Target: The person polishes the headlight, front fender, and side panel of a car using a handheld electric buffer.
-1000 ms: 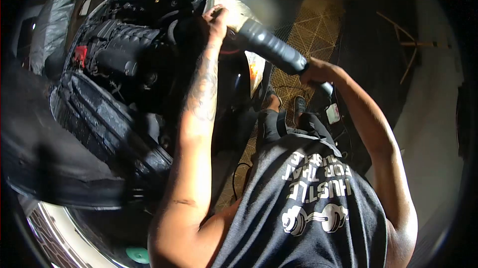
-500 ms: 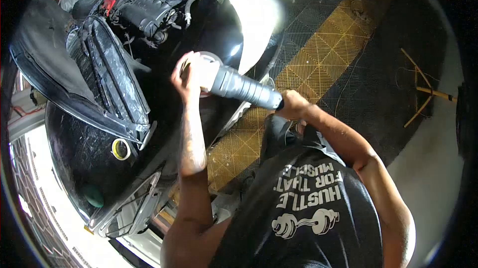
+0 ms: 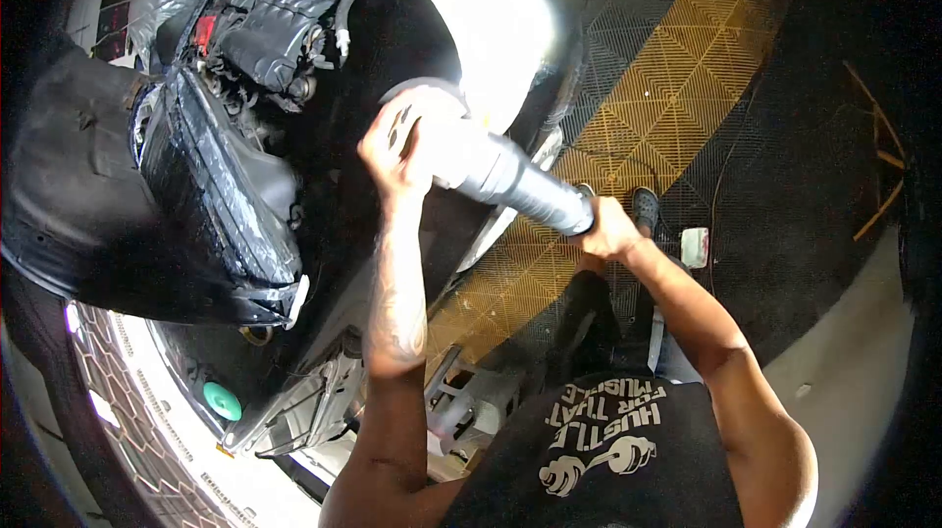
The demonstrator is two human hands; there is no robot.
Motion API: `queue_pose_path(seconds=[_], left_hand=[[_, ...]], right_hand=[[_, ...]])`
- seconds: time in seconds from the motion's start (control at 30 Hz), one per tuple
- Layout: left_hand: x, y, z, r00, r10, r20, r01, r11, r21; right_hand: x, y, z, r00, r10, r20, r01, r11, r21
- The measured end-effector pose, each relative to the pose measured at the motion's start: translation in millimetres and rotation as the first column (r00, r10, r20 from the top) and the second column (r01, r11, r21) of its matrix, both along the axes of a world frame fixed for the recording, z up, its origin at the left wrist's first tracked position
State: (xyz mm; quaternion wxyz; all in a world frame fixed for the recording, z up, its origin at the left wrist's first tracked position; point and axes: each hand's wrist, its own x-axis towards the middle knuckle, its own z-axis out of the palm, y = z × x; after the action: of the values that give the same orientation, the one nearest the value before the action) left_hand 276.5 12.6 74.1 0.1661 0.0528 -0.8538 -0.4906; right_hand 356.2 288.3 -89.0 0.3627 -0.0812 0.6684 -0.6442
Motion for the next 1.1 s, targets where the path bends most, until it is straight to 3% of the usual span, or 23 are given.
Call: queue_pose_path(seconds=[0.07, 0.1, 0.13, 0.2, 0.37, 0.4, 0.47, 0.5, 0.53, 0.6, 0.8, 0.83, 0.93, 1.07, 1.1], left_hand=[[-5, 8, -8, 0.997, -0.073, -0.026, 0.068, 0.984, -0.167], [4, 16, -4, 0.999, 0.007, -0.032, -0.01, 0.994, -0.111], [15, 15, -7, 0.996, 0.028, -0.087, -0.044, 0.981, -0.189], [39, 19, -11, 0.975, 0.207, -0.086, -0.215, 0.972, -0.098], [33, 12, -9, 0.982, 0.041, -0.187, -0.074, 0.982, -0.174], [24, 12, -10, 0.978, 0.002, -0.207, -0.043, 0.98, -0.194], [7, 17, -11, 0.987, -0.014, -0.159, -0.019, 0.979, -0.204], [6, 21, -10, 0.985, -0.015, -0.172, -0.023, 0.975, -0.22], [5, 24, -8, 0.982, -0.014, -0.186, -0.03, 0.971, -0.236], [15, 21, -12, 0.974, 0.002, -0.226, -0.042, 0.984, -0.17], [2, 26, -14, 0.978, -0.013, -0.207, -0.02, 0.988, -0.156], [-2, 27, -13, 0.981, -0.017, -0.193, -0.018, 0.983, -0.181], [5, 23, -20, 0.981, -0.018, -0.192, -0.022, 0.979, -0.203], [28, 19, -17, 0.989, -0.034, -0.145, 0.011, 0.989, -0.15], [26, 20, -19, 0.989, -0.034, -0.145, 0.012, 0.988, -0.154]], right_hand=[[-20, 16, 6, 0.947, 0.276, 0.167, -0.312, 0.915, 0.255], [-26, 17, 24, 0.963, 0.249, 0.101, -0.264, 0.946, 0.187], [-20, 15, 11, 0.975, 0.216, 0.048, -0.22, 0.971, 0.097], [-17, 18, 7, 0.966, 0.256, 0.03, -0.257, 0.965, 0.047], [-24, 14, -2, 0.949, 0.313, 0.047, -0.317, 0.938, 0.138], [-33, 16, 9, 0.94, 0.295, 0.171, -0.316, 0.941, 0.116], [-35, 18, 1, 0.975, 0.219, 0.029, -0.221, 0.972, 0.085], [-45, 19, 9, 0.949, 0.261, 0.174, -0.278, 0.957, 0.079], [-38, 19, -1, 0.977, 0.201, 0.078, -0.203, 0.979, 0.025], [-34, 18, -14, 0.956, 0.279, 0.086, -0.285, 0.957, 0.058], [-30, 19, -29, 0.971, 0.239, 0.004, -0.239, 0.97, 0.05], [-26, 17, -32, 0.988, 0.132, -0.078, -0.133, 0.991, -0.015], [-28, 21, -31, 0.972, 0.235, 0.017, -0.236, 0.969, 0.072], [-16, 21, -26, 0.969, 0.245, 0.038, -0.245, 0.969, 0.015], [-13, 17, -28, 0.978, 0.186, -0.094, -0.187, 0.982, 0.004]])
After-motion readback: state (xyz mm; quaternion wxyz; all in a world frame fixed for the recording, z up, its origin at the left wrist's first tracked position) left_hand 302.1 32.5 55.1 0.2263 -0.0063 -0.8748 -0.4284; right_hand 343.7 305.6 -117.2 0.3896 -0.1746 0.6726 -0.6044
